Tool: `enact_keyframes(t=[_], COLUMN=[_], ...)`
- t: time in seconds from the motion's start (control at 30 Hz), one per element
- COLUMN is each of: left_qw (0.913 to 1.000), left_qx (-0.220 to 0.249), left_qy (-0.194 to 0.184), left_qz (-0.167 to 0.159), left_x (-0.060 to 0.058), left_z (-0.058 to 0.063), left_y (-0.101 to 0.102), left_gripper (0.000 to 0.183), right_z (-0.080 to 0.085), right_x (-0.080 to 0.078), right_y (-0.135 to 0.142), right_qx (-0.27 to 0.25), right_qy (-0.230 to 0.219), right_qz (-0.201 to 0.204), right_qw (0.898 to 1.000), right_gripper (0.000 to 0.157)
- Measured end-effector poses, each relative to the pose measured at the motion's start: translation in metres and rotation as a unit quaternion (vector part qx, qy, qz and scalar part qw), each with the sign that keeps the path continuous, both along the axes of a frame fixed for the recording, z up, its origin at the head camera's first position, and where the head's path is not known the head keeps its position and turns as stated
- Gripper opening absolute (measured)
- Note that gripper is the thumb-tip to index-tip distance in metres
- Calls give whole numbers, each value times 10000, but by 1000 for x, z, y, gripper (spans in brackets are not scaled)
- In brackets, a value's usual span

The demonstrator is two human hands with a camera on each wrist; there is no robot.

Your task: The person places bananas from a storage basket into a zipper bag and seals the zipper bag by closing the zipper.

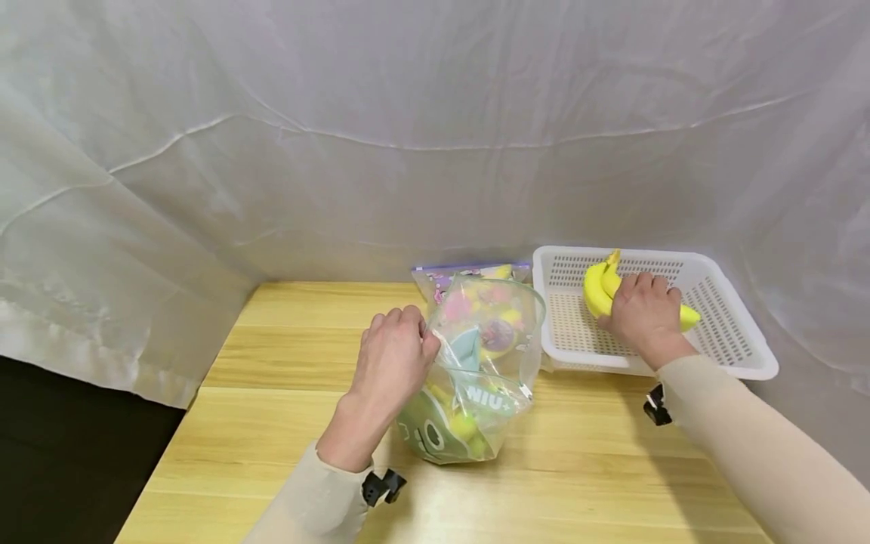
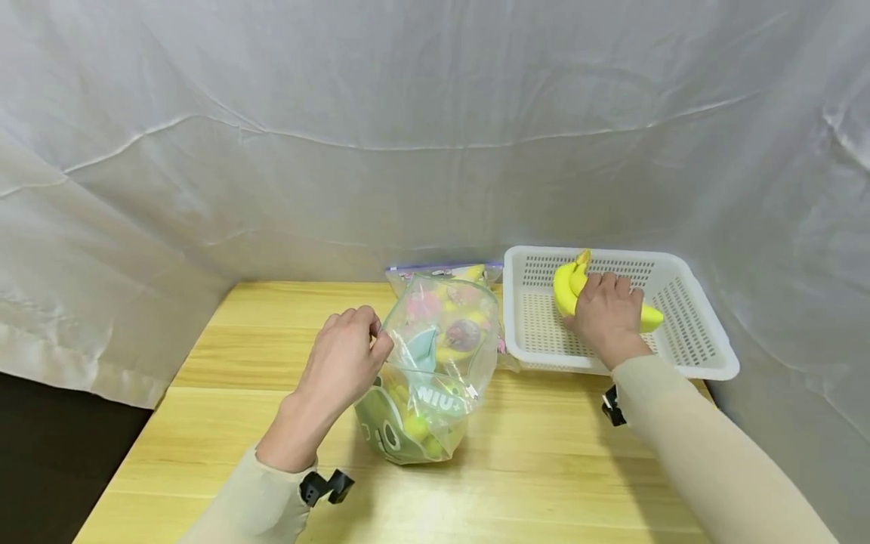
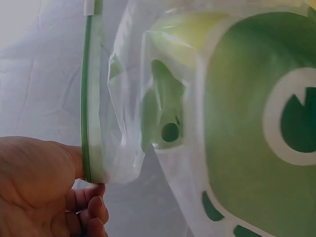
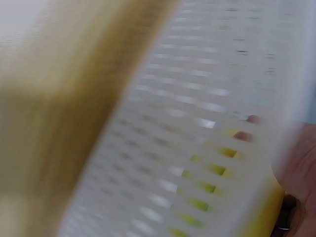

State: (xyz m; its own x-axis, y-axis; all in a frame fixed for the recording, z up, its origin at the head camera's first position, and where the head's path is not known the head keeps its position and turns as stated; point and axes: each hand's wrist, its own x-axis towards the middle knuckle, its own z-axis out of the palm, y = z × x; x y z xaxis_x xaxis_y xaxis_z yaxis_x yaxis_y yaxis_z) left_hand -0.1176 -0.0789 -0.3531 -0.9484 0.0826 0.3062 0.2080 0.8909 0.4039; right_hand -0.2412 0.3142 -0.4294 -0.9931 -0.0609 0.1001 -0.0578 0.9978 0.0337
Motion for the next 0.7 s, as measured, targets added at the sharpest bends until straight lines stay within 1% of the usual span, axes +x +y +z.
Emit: enact_keyframes(t=[0.1, 0.2, 0.3, 0.4, 0.47, 0.6, 0.7], left_qw=[9998, 9994, 9992, 9990, 9989, 9986, 9981], left_qx=[164, 296, 357, 386, 419, 512, 607], left_qy=[-102, -145, -134, -138, -151, -107, -28], left_qz=[87, 143, 155, 160, 153, 104, 37], left_x=[1, 1, 0, 0, 1, 0, -1], left_z=[6, 10, 12, 13, 15, 20, 24], left_y=[1, 2, 3, 5, 6, 8, 11], left_gripper=[14, 11, 9, 9, 8, 7, 7], right_z=[24, 50, 79, 110, 133, 176, 203], right_x=[3, 11, 25, 43, 54, 77, 91], right_y=[-9, -21, -34, -48, -58, -77, -89], right_qx=[-38, -122, -255, -405, -561, -937, -1146], right_qy=[208, 330, 425, 487, 415, -100, -415], right_qz=[111, 211, 393, 701, 902, 1104, 1256], right_qw=[9997, 9992, 9980, 9955, 9935, 9894, 9846], right_gripper=[74, 68, 64, 59, 55, 48, 45])
